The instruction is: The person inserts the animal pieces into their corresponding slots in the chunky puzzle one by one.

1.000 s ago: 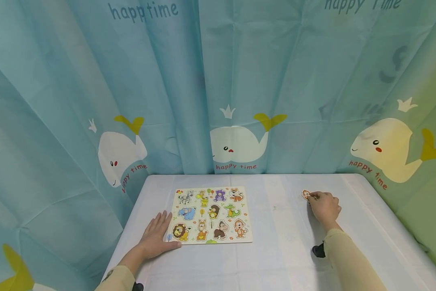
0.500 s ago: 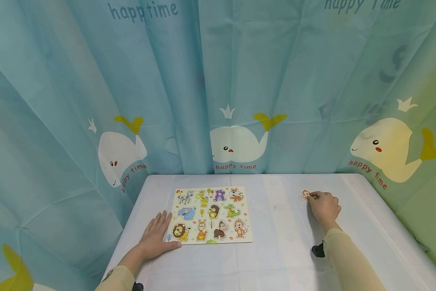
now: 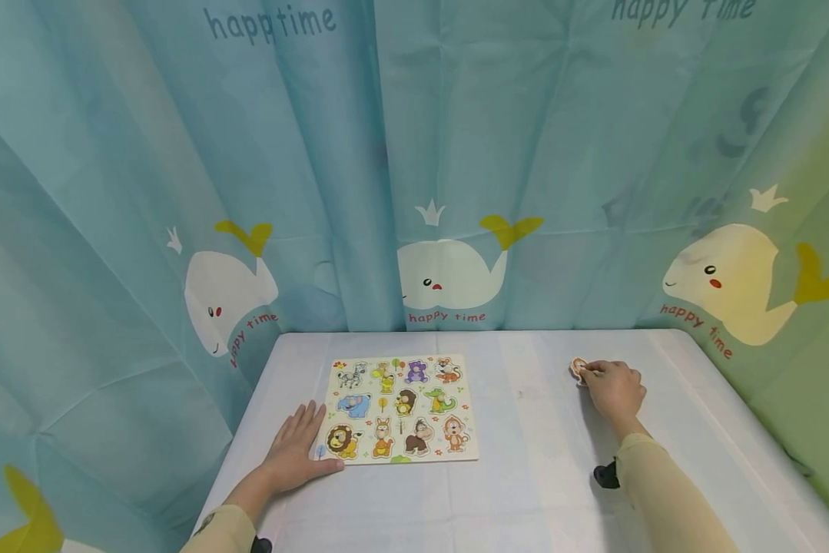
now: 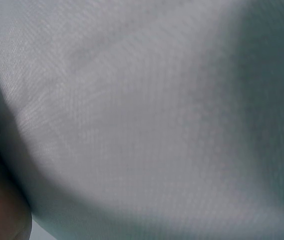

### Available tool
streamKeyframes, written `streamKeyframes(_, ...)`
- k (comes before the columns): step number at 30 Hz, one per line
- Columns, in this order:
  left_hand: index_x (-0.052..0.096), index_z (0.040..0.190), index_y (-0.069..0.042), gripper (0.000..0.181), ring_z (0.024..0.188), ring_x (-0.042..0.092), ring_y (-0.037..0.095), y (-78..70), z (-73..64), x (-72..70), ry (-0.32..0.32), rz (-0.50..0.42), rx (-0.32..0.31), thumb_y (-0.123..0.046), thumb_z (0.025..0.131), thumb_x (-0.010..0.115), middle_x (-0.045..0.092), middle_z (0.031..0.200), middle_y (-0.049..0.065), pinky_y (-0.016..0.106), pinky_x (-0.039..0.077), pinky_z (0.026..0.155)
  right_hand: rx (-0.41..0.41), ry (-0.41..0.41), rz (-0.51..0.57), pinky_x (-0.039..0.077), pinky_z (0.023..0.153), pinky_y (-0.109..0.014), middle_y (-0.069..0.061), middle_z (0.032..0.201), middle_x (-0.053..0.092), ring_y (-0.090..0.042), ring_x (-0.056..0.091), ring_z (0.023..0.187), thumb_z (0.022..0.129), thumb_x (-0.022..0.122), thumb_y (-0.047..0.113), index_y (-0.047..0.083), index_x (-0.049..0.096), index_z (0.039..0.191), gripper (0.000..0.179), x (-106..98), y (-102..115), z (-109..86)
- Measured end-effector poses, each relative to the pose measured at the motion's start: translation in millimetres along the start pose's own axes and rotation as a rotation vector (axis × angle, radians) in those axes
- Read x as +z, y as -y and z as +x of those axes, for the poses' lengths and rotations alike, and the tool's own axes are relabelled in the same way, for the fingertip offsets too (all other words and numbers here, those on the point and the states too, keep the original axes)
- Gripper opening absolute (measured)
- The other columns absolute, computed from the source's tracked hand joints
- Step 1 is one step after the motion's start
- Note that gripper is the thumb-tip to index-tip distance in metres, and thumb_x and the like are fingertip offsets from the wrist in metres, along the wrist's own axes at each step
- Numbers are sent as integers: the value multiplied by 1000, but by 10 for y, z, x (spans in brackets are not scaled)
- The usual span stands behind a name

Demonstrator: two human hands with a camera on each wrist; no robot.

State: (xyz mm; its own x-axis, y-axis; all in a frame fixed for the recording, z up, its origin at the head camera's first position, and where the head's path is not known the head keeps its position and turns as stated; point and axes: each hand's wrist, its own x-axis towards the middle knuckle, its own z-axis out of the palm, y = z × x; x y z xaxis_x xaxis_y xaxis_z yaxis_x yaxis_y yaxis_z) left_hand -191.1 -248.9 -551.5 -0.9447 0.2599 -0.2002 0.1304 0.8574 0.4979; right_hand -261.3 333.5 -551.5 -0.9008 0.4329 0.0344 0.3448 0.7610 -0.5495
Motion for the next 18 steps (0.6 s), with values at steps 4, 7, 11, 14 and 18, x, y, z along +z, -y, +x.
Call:
streamKeyframes(4,18,162,0,120,154,1,45,11,4,11,-5,-4,3,-65,79,76,8,168,25,59,0,124,-55,-6,17,33,95,-68,-32,131,53,-52,42,120,100,64,25,-2,72,116,33,1,59,-33)
streamKeyframes(7,18,162,-1,120,154,1,45,28,10,19,0,3,-1,-65,79,76,7,169,25,58,0,124,-113,-12,21,35,93,-68,-32,132,54,-53,42,120,100,65,27,0,73,116,33,12,119,-70)
streamKeyframes(11,18,163,-1,121,155,0,44,37,8,18,6,14,-7,-67,79,75,7,169,24,58,0,124,-189,-17,41,35,91,-69,-31,131,55,-52,43,120,99,67,29,1,75,115,33,29,214,-130)
streamKeyframes(14,18,163,-2,121,155,0,44,39,9,22,8,21,-8,-67,79,75,7,169,23,58,0,124,-231,-13,57,35,91,-68,-30,131,56,-52,43,120,99,69,29,2,76,113,32,45,290,-175)
streamKeyframes(18,18,163,-2,121,155,0,44,34,14,25,5,27,-7,-67,79,75,8,169,23,59,0,124,-274,-4,72,35,93,-69,-29,131,56,-52,44,121,98,70,29,2,77,113,32,67,393,-232)
